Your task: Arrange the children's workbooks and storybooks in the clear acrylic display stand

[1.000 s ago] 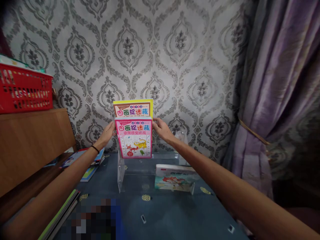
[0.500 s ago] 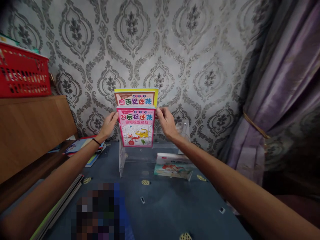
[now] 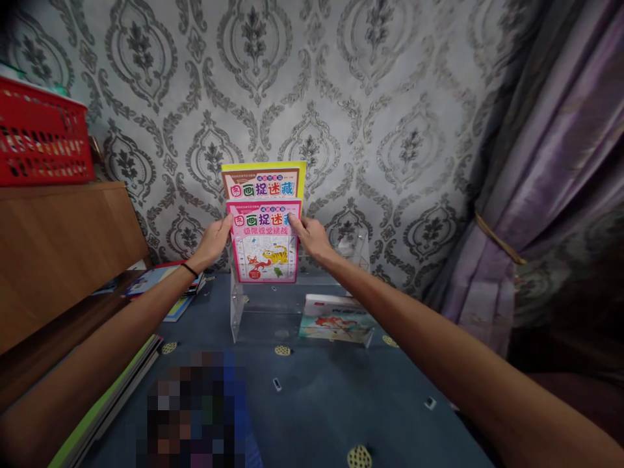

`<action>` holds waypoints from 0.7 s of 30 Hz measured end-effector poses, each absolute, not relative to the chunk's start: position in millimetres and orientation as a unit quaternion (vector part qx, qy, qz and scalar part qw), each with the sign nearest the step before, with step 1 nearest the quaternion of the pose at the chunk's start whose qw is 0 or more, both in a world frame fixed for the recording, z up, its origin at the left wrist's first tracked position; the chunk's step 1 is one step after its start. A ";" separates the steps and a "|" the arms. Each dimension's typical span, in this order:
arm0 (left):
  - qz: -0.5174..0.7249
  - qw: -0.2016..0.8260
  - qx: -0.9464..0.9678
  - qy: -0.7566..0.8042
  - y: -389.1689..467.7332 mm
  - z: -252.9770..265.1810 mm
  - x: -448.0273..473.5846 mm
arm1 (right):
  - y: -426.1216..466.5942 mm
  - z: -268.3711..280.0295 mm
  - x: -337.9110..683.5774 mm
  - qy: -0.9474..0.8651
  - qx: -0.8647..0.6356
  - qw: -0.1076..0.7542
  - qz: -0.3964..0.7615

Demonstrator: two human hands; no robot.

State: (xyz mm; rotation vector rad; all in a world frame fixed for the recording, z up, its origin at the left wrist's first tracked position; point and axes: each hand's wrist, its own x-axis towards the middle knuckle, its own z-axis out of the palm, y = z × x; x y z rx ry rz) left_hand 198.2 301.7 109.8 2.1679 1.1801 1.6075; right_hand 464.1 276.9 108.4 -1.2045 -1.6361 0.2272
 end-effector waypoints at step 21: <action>0.618 0.240 0.682 0.309 310.8 125.2 206.3 | 260.1 124.5 456.1 -0.684 -0.563 0.462 0.046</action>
